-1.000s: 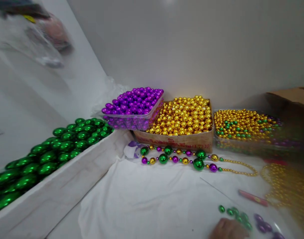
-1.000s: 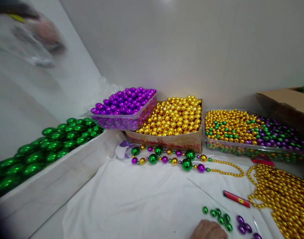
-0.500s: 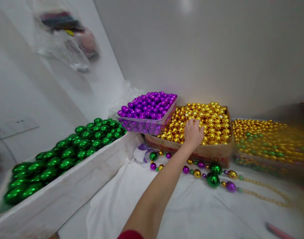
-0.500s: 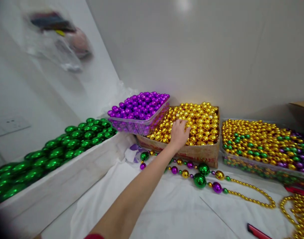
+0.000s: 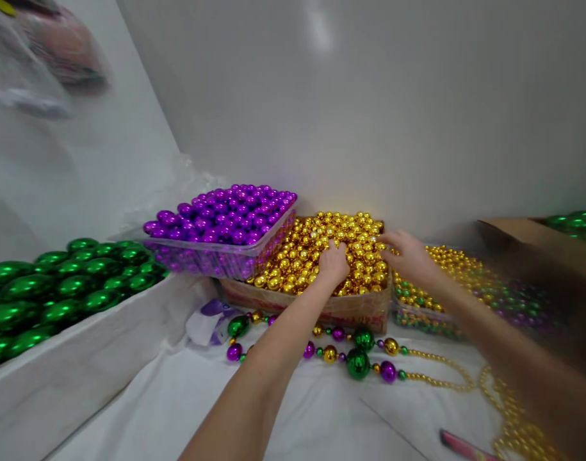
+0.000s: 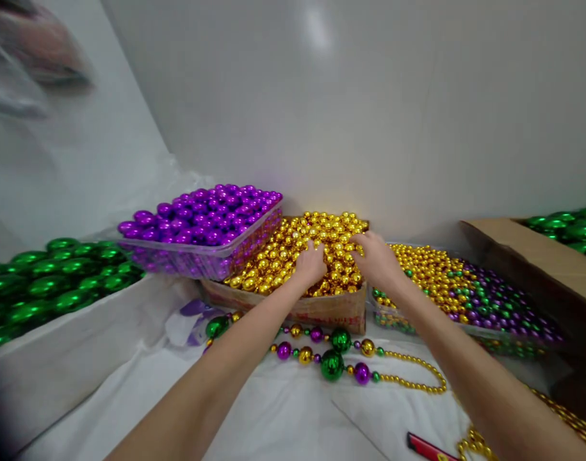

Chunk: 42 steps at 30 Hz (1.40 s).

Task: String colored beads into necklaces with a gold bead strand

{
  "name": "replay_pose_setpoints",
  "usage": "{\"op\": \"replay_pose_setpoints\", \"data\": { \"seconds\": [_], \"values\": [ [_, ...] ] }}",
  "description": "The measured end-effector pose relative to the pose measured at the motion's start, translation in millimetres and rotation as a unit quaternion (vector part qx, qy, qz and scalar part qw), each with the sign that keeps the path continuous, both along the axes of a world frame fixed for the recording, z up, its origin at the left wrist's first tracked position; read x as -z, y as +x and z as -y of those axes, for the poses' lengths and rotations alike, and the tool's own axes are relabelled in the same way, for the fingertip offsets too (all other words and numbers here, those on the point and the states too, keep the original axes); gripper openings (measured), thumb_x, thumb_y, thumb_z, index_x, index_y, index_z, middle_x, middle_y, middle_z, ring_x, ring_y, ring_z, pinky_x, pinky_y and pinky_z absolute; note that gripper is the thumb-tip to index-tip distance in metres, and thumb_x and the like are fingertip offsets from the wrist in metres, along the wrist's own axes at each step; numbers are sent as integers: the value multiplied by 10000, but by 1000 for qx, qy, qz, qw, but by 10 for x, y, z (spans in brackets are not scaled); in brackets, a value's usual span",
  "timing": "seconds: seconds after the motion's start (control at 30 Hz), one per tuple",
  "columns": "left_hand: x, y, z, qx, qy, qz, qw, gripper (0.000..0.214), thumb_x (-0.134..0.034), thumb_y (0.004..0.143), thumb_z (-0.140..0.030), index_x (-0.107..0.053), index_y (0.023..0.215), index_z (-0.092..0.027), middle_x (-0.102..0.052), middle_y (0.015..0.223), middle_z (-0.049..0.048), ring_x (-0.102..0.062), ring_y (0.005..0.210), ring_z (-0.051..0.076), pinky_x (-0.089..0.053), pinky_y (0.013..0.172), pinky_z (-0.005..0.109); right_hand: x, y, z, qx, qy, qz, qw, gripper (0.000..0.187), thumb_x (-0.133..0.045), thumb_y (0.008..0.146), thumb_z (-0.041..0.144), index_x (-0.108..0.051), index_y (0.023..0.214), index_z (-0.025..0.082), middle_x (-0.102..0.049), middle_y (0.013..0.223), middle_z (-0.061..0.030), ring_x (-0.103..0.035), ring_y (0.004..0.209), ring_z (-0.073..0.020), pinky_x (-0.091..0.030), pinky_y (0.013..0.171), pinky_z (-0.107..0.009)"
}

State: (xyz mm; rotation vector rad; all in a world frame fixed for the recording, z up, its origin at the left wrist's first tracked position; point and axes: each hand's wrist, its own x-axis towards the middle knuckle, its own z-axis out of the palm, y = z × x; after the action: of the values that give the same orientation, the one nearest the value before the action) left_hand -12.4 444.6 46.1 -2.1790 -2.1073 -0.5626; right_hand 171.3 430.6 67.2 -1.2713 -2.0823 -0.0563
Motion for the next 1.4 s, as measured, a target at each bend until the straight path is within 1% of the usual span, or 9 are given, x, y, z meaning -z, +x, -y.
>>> {"op": "replay_pose_setpoints", "data": {
  "seconds": [0.4, 0.57, 0.67, 0.73, 0.87, 0.97, 1.13, 1.23, 1.4],
  "values": [
    [-33, -195, -123, 68, -16, 147, 987, 303, -587, 714, -92, -637, 996, -190, -458, 1211, 116, -580, 1048, 301, -420, 943, 432, 326, -340, -510, 13, -67, 180, 981, 437, -589, 849, 316, -527, 1273, 232, -597, 1125, -108, -467, 1155, -295, -426, 879, -437],
    [-265, -242, -65, 117, -19, 313, 942, 325, -590, 762, -165, -633, 1084, -181, -517, 1237, 105, -521, 1148, 265, -410, 983, 370, 321, -265, -569, 5, -91, 148, 985, 389, -578, 887, 360, -531, 1231, 186, -595, 1129, -77, -585, 989, -223, -464, 870, -448],
    [-429, -310, 114, 168, -46, 400, 900, 365, -463, 874, -275, -581, 1207, -185, -581, 1208, 107, -594, 1030, 208, -513, 767, 280, 292, -256, -620, -5, -81, 90, 993, 381, -597, 876, 327, -535, 1223, 181, -586, 1166, -84, -581, 1011, -225, -464, 880, -445],
    [-504, -371, 300, 217, -103, 504, 829, 408, -408, 899, -320, -558, 1255, -188, -592, 1199, 123, -630, 891, 175, -493, 573, 213, 215, -273, -650, -11, -68, 34, 997, 399, -609, 857, 274, -527, 1234, 174, -587, 1178, -96, -571, 1036, -233, -452, 894, -434],
    [-499, -424, 804, 280, -266, 750, 537, 392, -491, 847, -253, -593, 1213, -157, -585, 1181, 157, -603, 751, 120, -381, 423, 127, -50, -264, -491, -20, -62, -88, 994, 435, -594, 818, 235, -516, 1240, 161, -611, 1115, -89, -572, 981, -224, -450, 848, -364],
    [-289, -375, 1280, 273, -318, 777, 470, 385, -518, 836, -242, -595, 1206, -171, -567, 1219, 146, -595, 731, 117, -372, 413, 130, -123, -86, -6, -29, -103, -147, 983, 454, -559, 843, 344, -490, 1264, 188, -614, 909, -23, -561, 748, -162, -460, 664, -286],
    [463, -185, 2093, 168, -411, 684, 578, 382, -621, 793, -309, -617, 1165, -224, -608, 1102, 82, -612, 687, 142, -383, 433, 184, 331, 418, 1316, -189, -353, -140, 906, 451, -661, 779, 398, -567, 1188, 236, -592, 800, 11, -511, 596, -110, -415, 516, -224],
    [930, 28, 2423, 150, -433, 611, 646, 337, -625, 782, -310, -658, 1098, -197, -631, 1008, 63, -609, 747, 156, -465, 609, 244, 801, 709, 2007, -110, -426, -23, 897, 409, -605, 827, 345, -541, 1213, 227, -627, 850, -7, -580, 708, -147, -468, 626, -254],
    [1301, 417, 2572, 220, -286, 390, 847, 313, -556, 786, -205, -673, 1077, -208, -575, 1140, 73, -569, 1028, 210, -430, 944, 331, 1283, 936, 2507, 34, -372, 163, 913, 383, -537, 859, 250, -514, 1241, 239, -627, 1052, -55, -611, 918, -200, -456, 743, -281]
  ]
}}
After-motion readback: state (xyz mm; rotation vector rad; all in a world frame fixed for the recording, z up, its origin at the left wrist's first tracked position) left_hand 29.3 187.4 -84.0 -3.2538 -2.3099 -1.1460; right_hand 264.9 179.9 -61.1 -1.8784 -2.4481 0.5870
